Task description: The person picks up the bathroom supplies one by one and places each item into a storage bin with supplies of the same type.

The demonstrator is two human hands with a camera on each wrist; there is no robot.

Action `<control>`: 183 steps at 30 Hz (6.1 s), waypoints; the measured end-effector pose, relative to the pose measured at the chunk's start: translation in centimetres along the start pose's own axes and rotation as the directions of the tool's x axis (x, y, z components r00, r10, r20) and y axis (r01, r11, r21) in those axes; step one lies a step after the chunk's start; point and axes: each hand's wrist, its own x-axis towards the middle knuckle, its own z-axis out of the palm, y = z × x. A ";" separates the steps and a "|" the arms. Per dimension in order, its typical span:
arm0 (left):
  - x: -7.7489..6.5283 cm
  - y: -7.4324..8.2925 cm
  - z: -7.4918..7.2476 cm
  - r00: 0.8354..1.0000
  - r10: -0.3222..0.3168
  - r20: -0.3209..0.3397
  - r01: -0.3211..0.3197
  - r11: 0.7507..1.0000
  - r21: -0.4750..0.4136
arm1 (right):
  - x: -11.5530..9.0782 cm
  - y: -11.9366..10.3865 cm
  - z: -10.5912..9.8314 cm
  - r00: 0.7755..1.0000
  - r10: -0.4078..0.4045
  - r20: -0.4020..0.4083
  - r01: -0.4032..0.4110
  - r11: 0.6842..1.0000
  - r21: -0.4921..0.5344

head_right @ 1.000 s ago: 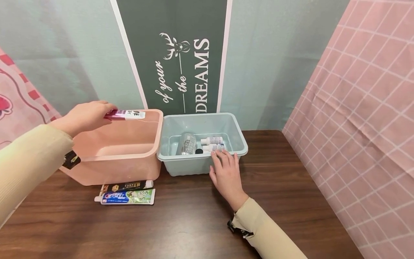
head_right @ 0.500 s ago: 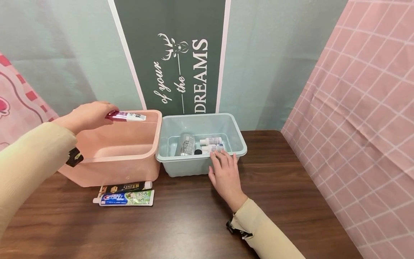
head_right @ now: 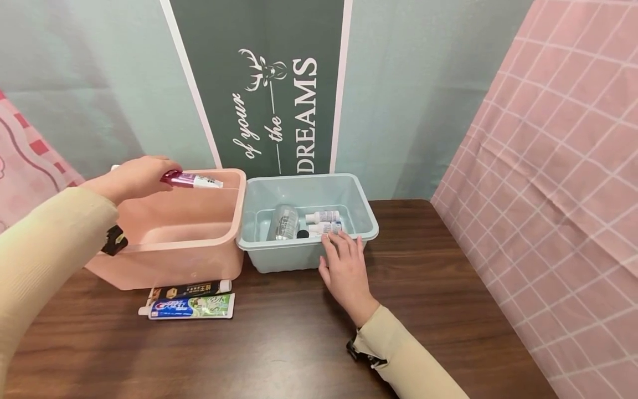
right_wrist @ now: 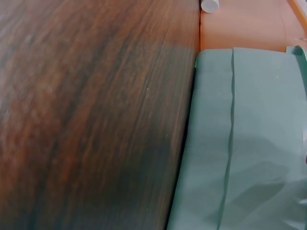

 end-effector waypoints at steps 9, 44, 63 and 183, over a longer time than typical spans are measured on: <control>0.1 -0.1 0.4 1.000 0.010 0.010 -0.009 0.997 -0.079 | 0.0 -0.2 0.1 1.000 -0.003 -0.007 0.003 1.000 0.001; -1.1 -0.2 -2.1 0.989 -0.134 0.070 0.128 0.988 0.083 | 0.3 -0.5 0.1 0.999 -0.012 -0.046 0.012 1.000 0.000; -2.7 1.0 -0.4 0.964 -0.201 0.172 0.182 0.976 0.116 | 0.4 -0.4 -0.1 1.000 0.003 -0.019 -0.003 1.000 -0.018; -10.9 6.8 2.3 0.977 -0.168 -0.129 0.172 0.985 0.020 | 1.1 -0.6 -0.1 1.000 0.014 0.011 -0.014 1.000 -0.005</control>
